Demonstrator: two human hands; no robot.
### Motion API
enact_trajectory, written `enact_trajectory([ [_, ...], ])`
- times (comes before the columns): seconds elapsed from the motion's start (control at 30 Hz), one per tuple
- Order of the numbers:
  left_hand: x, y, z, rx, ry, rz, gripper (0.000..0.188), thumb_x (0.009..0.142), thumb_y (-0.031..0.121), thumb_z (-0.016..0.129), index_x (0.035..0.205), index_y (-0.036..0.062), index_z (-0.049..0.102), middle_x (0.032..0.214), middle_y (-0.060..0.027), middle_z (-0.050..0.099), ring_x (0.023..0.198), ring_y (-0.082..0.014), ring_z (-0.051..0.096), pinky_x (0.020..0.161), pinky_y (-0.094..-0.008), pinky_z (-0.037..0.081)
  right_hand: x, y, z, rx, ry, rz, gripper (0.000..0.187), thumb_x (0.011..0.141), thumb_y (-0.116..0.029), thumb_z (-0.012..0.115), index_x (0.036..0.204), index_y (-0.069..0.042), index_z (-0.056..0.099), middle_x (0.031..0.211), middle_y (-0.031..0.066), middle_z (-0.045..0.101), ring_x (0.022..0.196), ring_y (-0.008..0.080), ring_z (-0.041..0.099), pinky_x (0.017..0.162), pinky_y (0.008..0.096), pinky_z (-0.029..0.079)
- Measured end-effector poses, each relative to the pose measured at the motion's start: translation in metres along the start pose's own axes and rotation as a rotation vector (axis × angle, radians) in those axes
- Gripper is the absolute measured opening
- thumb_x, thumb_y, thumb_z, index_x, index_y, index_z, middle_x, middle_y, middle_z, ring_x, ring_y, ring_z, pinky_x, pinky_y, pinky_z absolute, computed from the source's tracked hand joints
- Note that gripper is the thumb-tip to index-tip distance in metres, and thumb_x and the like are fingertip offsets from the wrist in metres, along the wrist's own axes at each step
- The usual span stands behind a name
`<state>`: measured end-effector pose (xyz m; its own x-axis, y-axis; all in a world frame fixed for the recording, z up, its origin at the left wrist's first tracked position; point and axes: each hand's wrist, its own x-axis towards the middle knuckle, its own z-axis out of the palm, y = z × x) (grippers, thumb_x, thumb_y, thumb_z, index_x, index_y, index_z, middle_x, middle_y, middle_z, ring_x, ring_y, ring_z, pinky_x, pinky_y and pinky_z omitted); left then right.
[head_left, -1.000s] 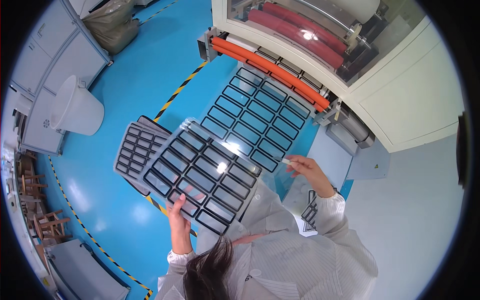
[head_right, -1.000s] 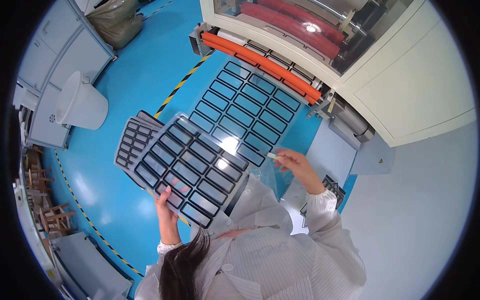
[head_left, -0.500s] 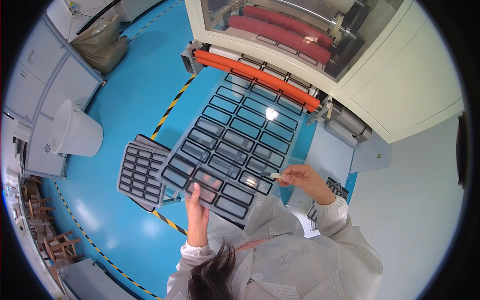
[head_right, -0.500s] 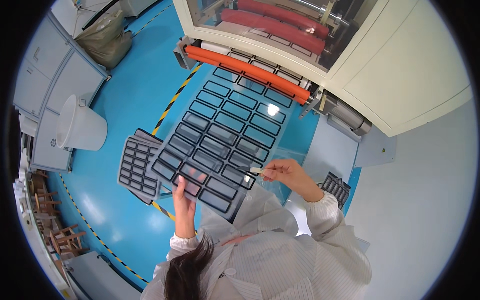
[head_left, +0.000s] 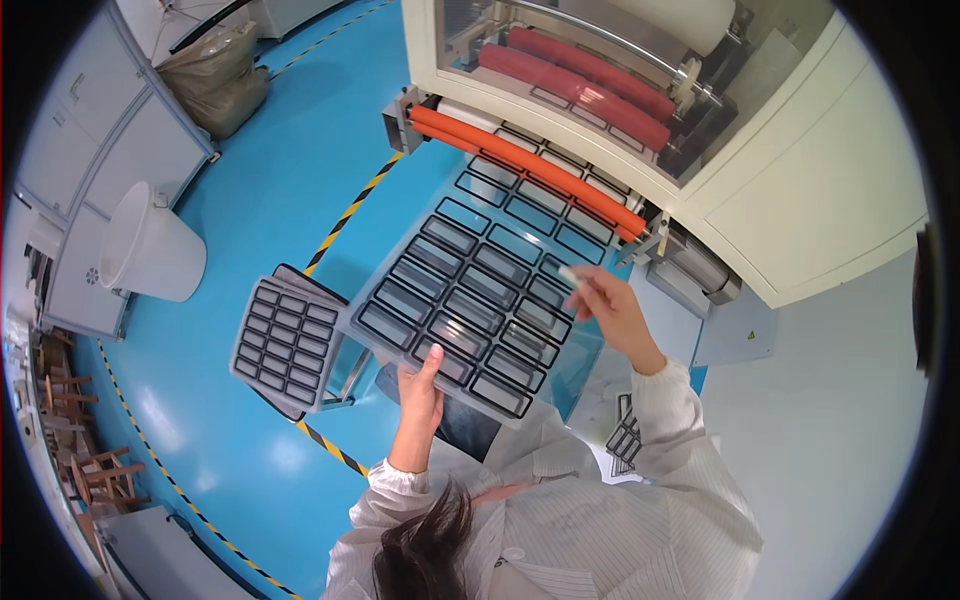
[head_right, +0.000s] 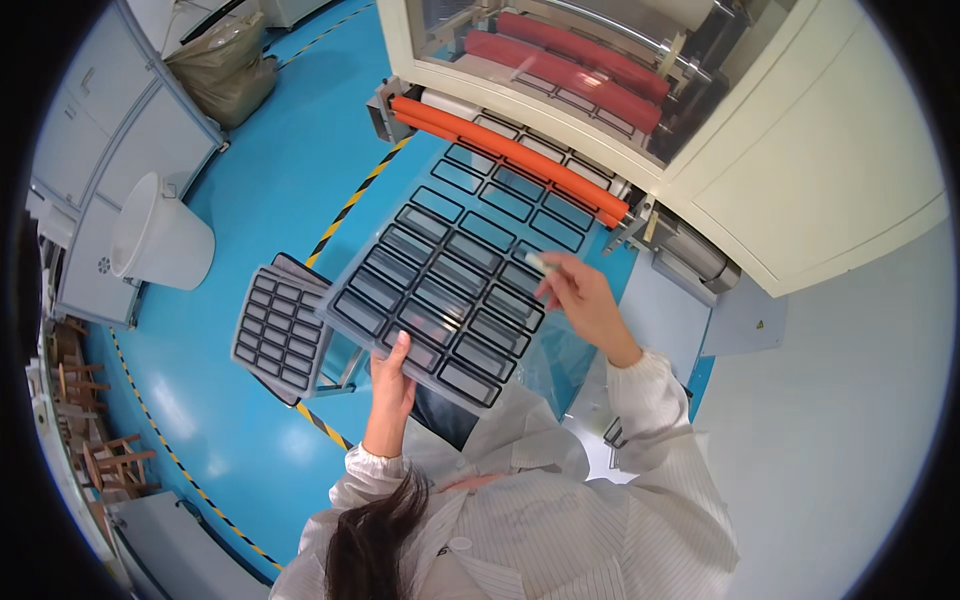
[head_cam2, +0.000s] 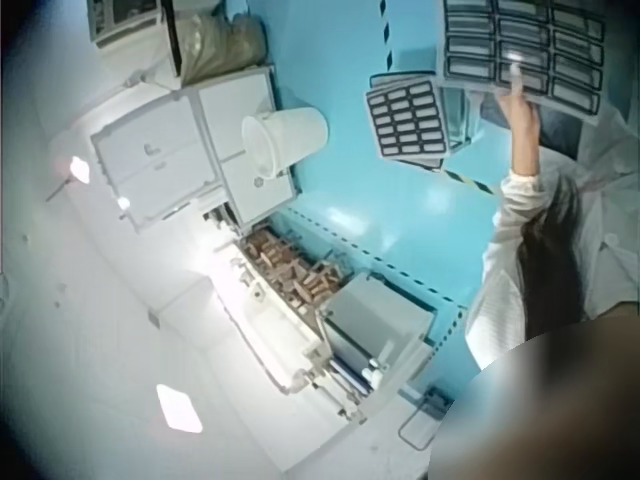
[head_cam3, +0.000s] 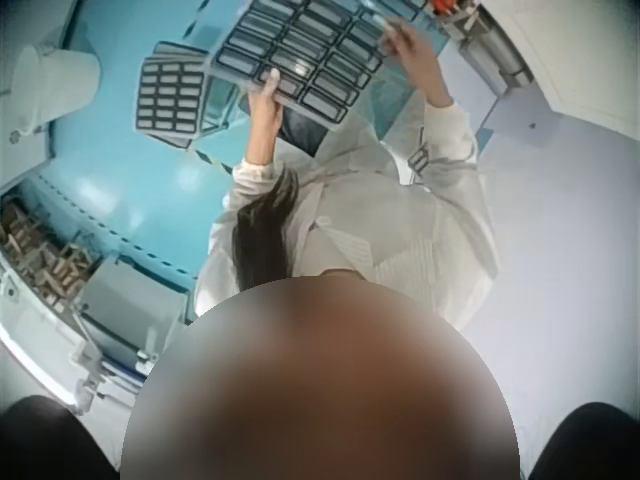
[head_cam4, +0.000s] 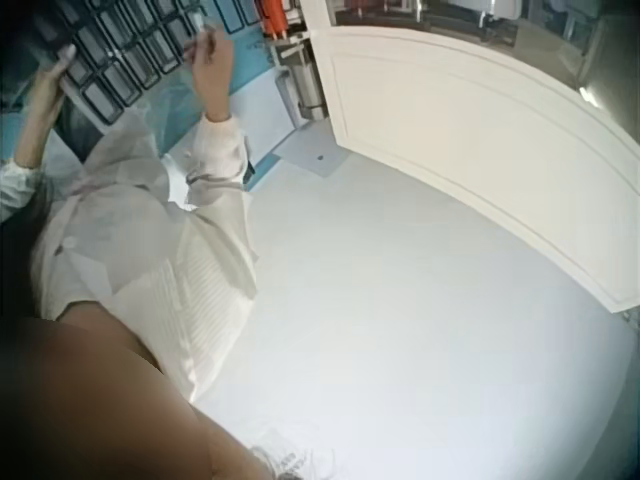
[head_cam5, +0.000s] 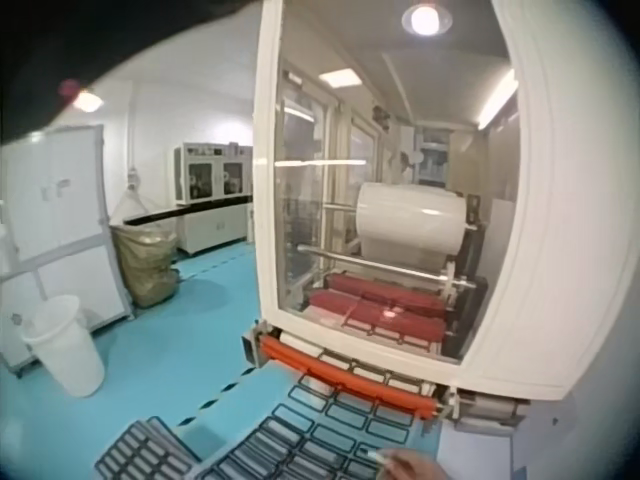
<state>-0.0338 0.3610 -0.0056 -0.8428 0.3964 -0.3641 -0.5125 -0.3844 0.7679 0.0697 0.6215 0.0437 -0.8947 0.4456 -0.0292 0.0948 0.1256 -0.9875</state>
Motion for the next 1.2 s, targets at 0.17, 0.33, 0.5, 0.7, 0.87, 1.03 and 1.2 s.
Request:
enact_trajectory([
  [0.17,-0.010,0.011,0.006,-0.017,-0.086,-0.025,0.038,0.086,0.015,0.064,0.118,-0.0015,0.050,0.107,-0.0111,0.061,0.096,-0.0243,0.063,0.083,-0.0370,0.054,0.066,0.012,0.035,-0.438,0.058,-0.382,0.041,0.088,0.004,0.043,0.126,-0.009,0.053,0.072,0.0086,0.056,0.062,0.0150,0.053,0.062,0.0271,0.046],
  [0.33,-0.018,0.014,-0.001,-0.049,-0.052,-0.009,0.039,0.087,0.010,0.060,0.121,-0.0016,0.045,0.109,-0.0121,0.059,0.095,-0.0276,0.064,0.081,-0.0401,0.055,0.110,0.017,0.079,-0.602,0.028,-0.540,0.033,0.090,-0.005,0.046,0.122,-0.009,0.055,0.103,0.0172,0.063,0.089,0.0336,0.061,0.077,0.0377,0.049],
  [0.5,-0.023,0.009,-0.018,-0.034,-0.023,-0.022,0.039,0.087,0.013,0.061,0.120,-0.0015,0.046,0.108,-0.0118,0.060,0.094,-0.0264,0.064,0.080,-0.0390,0.056,0.126,0.026,0.105,-0.729,0.002,-0.517,0.032,0.089,-0.005,0.047,0.119,-0.011,0.056,0.101,0.0133,0.065,0.086,0.0308,0.062,0.073,0.0374,0.050],
  [0.7,-0.030,0.010,-0.032,-0.018,-0.007,-0.030,0.040,0.087,0.013,0.059,0.122,-0.0012,0.045,0.110,-0.0130,0.059,0.095,-0.0268,0.063,0.082,-0.0400,0.055,0.120,0.023,0.124,-0.743,-0.001,-0.488,0.033,0.088,-0.005,0.049,0.120,-0.012,0.057,0.093,0.0127,0.066,0.078,0.0300,0.063,0.067,0.0369,0.050],
  [0.87,-0.041,0.020,-0.029,-0.015,-0.009,-0.049,0.042,0.087,0.010,0.057,0.125,-0.0006,0.042,0.112,-0.0144,0.057,0.096,-0.0280,0.063,0.084,-0.0414,0.055,0.118,0.029,0.134,-0.770,0.009,-0.542,0.031,0.087,-0.006,0.052,0.116,-0.011,0.058,0.081,0.0125,0.065,0.070,0.0306,0.062,0.060,0.0385,0.050],
  [1.03,-0.047,0.025,-0.033,-0.013,0.011,-0.057,0.044,0.084,0.006,0.055,0.126,-0.0011,0.041,0.113,-0.0154,0.057,0.097,-0.0289,0.063,0.084,-0.0414,0.054,0.119,0.030,0.147,-0.944,-0.009,-0.606,0.031,0.083,-0.006,0.054,0.113,-0.007,0.060,0.069,0.0110,0.063,0.062,0.0280,0.061,0.054,0.0387,0.049],
  [1.2,-0.056,0.030,-0.039,0.021,0.018,-0.067,0.042,0.084,0.007,0.056,0.122,-0.0043,0.043,0.111,-0.0150,0.059,0.096,-0.0292,0.063,0.084,-0.0410,0.055,0.114,0.027,0.152,-1.092,-0.091,-0.572,0.040,0.079,-0.003,0.055,0.118,-0.005,0.059,0.065,0.0107,0.062,0.063,0.0259,0.064,0.052,0.0370,0.049],
])
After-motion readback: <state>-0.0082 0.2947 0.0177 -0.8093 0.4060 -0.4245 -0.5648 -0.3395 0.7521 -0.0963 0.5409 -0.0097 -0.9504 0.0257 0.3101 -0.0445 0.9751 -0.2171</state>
